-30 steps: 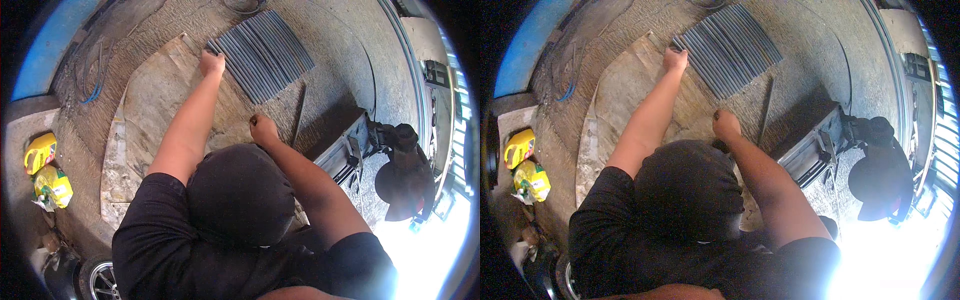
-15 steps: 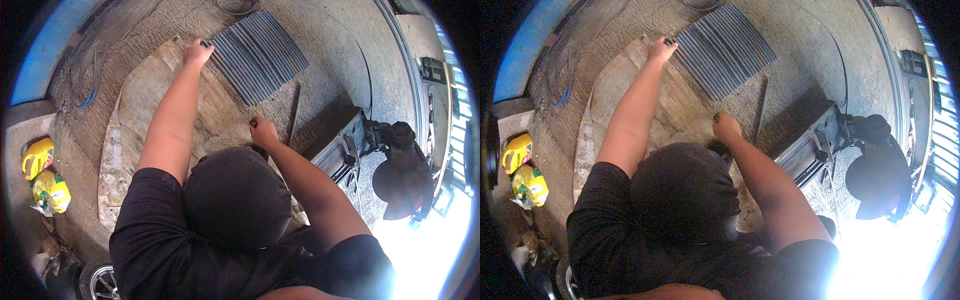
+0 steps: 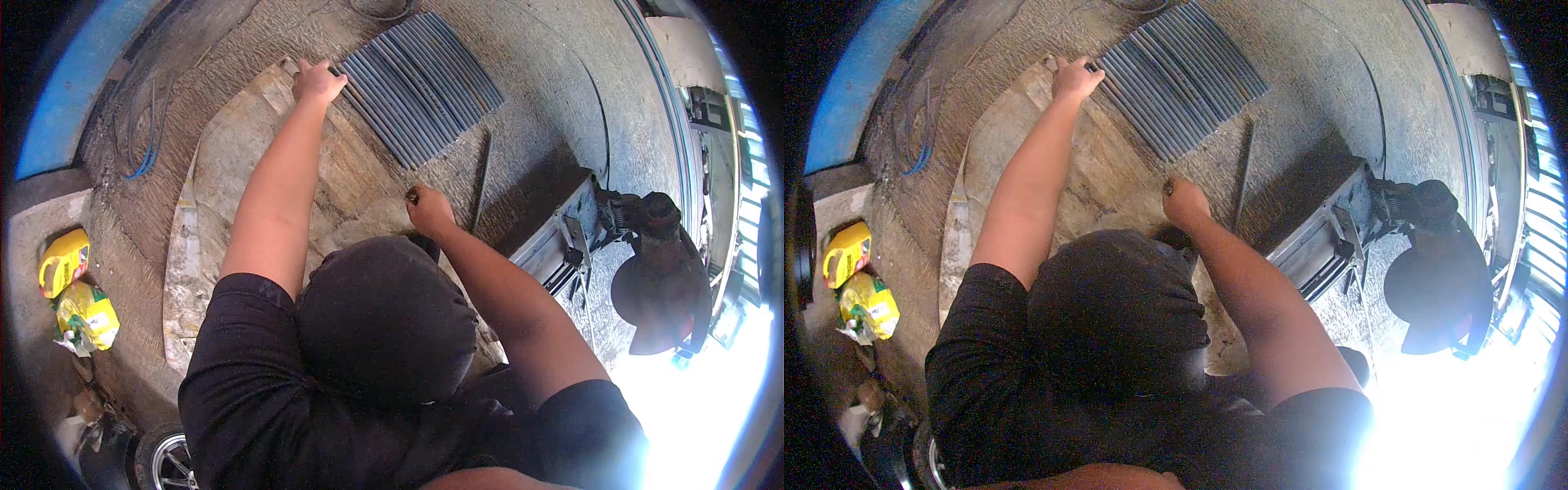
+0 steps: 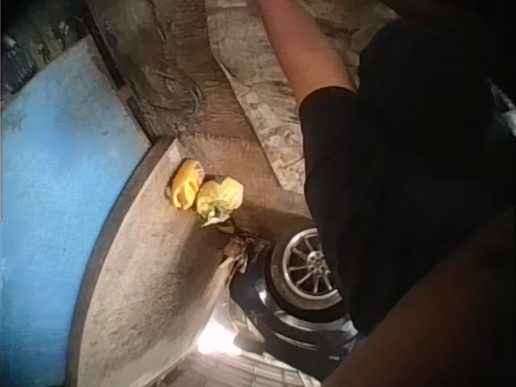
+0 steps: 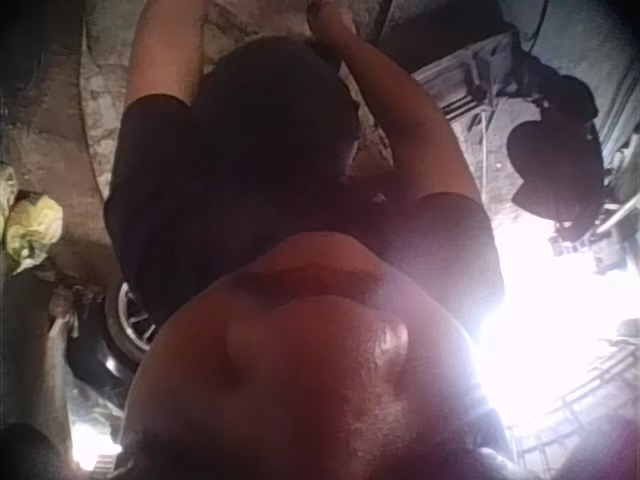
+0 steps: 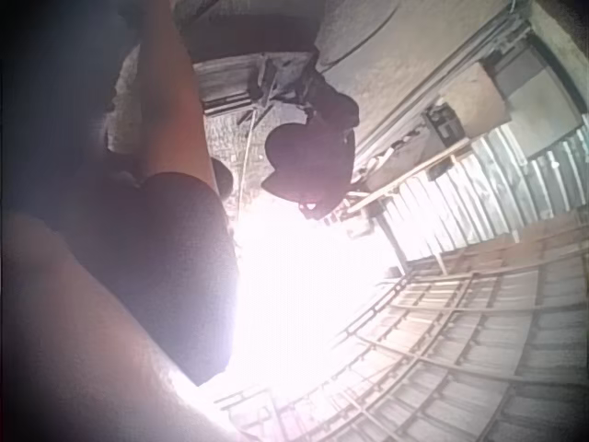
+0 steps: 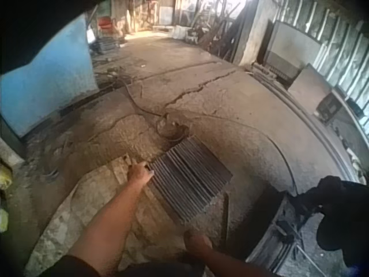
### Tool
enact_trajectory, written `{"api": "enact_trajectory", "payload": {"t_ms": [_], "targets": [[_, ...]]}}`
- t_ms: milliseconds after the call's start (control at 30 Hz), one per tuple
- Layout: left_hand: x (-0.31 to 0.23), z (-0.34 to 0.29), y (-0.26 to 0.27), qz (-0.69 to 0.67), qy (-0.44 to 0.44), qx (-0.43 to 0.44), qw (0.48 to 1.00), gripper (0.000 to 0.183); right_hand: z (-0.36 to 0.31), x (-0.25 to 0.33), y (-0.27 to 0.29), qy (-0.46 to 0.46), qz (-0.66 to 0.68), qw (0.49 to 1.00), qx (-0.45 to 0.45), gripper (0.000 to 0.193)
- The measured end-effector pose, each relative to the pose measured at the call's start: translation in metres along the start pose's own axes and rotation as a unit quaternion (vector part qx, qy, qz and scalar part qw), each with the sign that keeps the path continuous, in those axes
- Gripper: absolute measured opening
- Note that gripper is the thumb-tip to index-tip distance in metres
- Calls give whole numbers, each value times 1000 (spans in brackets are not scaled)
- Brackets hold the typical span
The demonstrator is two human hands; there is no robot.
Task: Cutting a metal rod using a power chop saw.
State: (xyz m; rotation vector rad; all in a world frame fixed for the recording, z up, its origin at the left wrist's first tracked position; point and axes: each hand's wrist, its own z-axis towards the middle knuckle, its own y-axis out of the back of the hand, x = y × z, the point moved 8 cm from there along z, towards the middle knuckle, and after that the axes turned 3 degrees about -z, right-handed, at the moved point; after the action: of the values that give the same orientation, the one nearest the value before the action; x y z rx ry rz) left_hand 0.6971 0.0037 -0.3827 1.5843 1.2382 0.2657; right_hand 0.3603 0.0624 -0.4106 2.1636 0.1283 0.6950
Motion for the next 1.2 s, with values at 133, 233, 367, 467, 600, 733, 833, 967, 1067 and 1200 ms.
{"api": "enact_trajectory", "payload": {"t_ms": [133,233,367,467,600,733,833,967,1067,1200], "targets": [[-6,2,-1,60,-32,-16,998,63,-1,0,3,-2,5,1000,-5,27],[-6,3,-2,88,-39,-29,995,63,-1,0,2,-4,5,1000,6,27],[-9,1,-2,103,-48,-53,992,64,-1,0,2,-10,7,1000,20,27],[-1,-6,9,38,-25,-156,987,57,-1,1,2,-4,15,1000,26,27],[19,-9,-12,-42,4,-109,993,51,2,2,1,-3,-1,1000,19,27],[17,-13,-45,-8,-15,-32,999,47,2,7,-1,6,-6,1000,14,26],[12,-13,-53,-29,-18,-29,999,44,0,8,-1,-2,19,1000,18,26],[10,-17,-51,-29,-19,-35,999,43,-1,5,3,-20,23,999,26,25],[9,-19,-51,-23,-15,-25,999,44,-2,3,5,-17,24,999,26,26],[9,-22,-54,-23,-6,1,1000,46,-2,1,9,-21,-22,999,18,29]]}}
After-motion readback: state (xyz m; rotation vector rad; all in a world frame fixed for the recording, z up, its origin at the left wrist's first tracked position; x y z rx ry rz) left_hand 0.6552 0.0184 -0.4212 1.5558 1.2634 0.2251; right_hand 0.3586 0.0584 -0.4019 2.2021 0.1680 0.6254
